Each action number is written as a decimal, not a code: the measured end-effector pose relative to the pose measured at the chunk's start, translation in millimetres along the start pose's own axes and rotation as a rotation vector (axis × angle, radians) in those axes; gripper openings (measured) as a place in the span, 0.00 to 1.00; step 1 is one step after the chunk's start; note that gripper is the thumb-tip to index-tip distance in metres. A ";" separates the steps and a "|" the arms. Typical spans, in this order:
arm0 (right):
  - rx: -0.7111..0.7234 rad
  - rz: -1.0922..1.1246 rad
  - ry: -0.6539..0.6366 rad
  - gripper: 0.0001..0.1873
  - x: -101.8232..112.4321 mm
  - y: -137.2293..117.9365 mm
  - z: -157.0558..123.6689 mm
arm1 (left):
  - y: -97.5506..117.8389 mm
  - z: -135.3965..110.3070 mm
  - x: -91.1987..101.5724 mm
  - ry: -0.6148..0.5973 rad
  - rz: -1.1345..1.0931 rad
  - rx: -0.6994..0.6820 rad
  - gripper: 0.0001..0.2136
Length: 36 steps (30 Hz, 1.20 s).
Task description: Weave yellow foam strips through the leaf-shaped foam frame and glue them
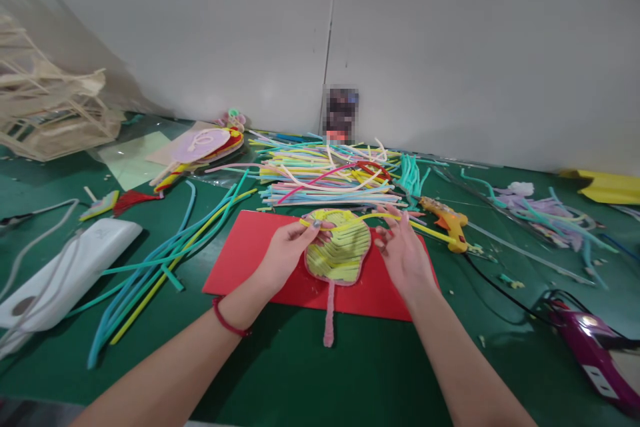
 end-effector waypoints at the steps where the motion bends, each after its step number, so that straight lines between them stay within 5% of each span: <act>1: 0.004 -0.001 -0.017 0.18 -0.9 -0.3 -0.3 | 0.2 -1.0 -2.1 -0.031 0.027 0.004 0.15; 7: -0.060 0.059 -0.113 0.21 -4.4 0.8 -1.8 | 0.6 -7.0 -12.3 -0.245 0.162 -0.005 0.14; 14: -0.122 -0.082 -0.220 0.22 -8.5 4.3 -8.9 | -0.6 -8.1 -13.1 -0.311 0.174 0.027 0.14; 23: -0.190 -0.101 -0.264 0.14 -8.9 4.4 -9.4 | -1.9 -4.7 -10.4 -0.235 0.109 -0.029 0.14; 30: -0.187 -0.080 -0.246 0.15 -5.3 6.8 -8.8 | 4.1 -2.1 -4.1 0.047 0.204 -0.030 0.13; 36: -0.128 -0.037 -0.249 0.15 -7.9 3.2 -11.7 | 1.1 3.2 1.6 0.131 0.141 0.025 0.16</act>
Point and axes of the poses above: each hand's wrist, its own z-axis towards the middle knuckle, its own x-axis out of the back of the hand, y = z × x, the point moved 3 cm from there along z, towards the middle knuckle, and after that the axes turned 12 degrees about x, right-handed, at the moved point
